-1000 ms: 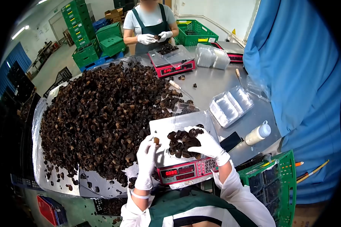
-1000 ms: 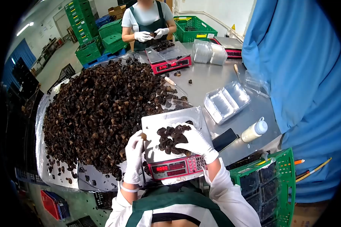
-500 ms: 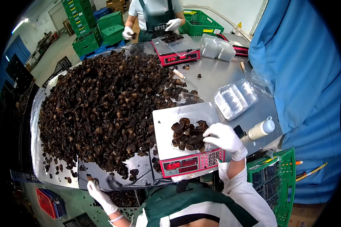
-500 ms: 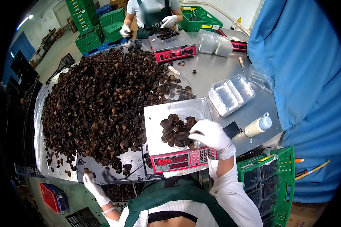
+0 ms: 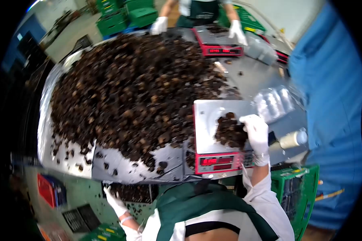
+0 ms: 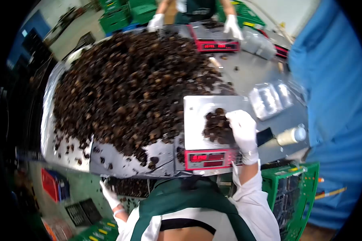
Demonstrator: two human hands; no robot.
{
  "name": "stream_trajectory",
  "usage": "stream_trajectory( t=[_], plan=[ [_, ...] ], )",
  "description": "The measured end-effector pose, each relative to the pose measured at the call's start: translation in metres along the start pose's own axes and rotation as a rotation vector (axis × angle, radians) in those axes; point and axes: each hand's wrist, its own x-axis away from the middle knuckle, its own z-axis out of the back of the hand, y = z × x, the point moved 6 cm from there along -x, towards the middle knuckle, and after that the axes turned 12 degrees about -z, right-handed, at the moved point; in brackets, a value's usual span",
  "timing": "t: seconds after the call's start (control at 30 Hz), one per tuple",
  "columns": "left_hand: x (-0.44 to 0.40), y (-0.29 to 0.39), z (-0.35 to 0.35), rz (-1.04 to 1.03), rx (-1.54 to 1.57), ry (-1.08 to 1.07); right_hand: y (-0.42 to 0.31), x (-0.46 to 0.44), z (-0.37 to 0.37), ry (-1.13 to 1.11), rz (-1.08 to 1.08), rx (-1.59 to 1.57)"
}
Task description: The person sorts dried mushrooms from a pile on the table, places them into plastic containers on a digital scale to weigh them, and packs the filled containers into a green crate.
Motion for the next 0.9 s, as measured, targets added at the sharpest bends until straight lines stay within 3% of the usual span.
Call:
stream_trajectory(
  t=[0.03, 0.13, 0.2, 0.27, 0.33, 0.4, 0.47, 0.53, 0.57, 0.73, 0.8, 0.9],
  plan=[
    [-0.015, -0.009, 0.008, -0.049, -0.001, 0.142, -0.017, 0.006, -0.013, -0.087, -0.029, -0.043],
    [-0.042, 0.003, 0.002, -0.195, -0.118, 0.067, -0.043, 0.033, -0.075, -0.392, -0.009, -0.28],
    [-0.046, 0.021, -0.017, -0.397, -0.185, 0.061, -0.073, 0.067, -0.133, -0.768, 0.19, -0.433],
    [-0.036, 0.042, -0.036, -0.49, -0.402, -0.035, -0.059, 0.101, -0.186, -0.889, 0.319, 0.014],
    [-0.02, 0.062, -0.052, -0.623, -0.639, -0.081, -0.062, 0.11, -0.215, -0.711, 0.319, 0.163],
    [-0.012, 0.065, -0.066, -0.648, -0.648, -0.178, -0.062, 0.11, -0.252, -0.941, -0.04, -0.062],
    [-0.008, 0.06, -0.079, -0.713, -0.587, -0.249, -0.064, 0.109, -0.288, -0.603, 0.225, -0.089],
    [0.003, 0.077, -0.097, -0.809, -0.636, -0.336, -0.078, 0.109, -0.316, -0.54, 0.299, 0.125],
    [0.003, 0.078, -0.1, -0.787, -0.613, -0.359, -0.08, 0.113, -0.332, -0.61, 0.283, 0.204],
    [-0.003, 0.077, -0.107, -0.772, -0.577, -0.417, -0.092, 0.134, -0.355, -0.588, 0.387, 0.338],
    [-0.002, 0.076, -0.118, -0.768, -0.605, -0.509, -0.082, 0.128, -0.353, -0.559, 0.341, 0.107],
    [0.011, 0.081, -0.148, -0.975, -0.6, -0.636, -0.058, 0.116, -0.349, -0.721, 0.028, -0.235]
  ],
)
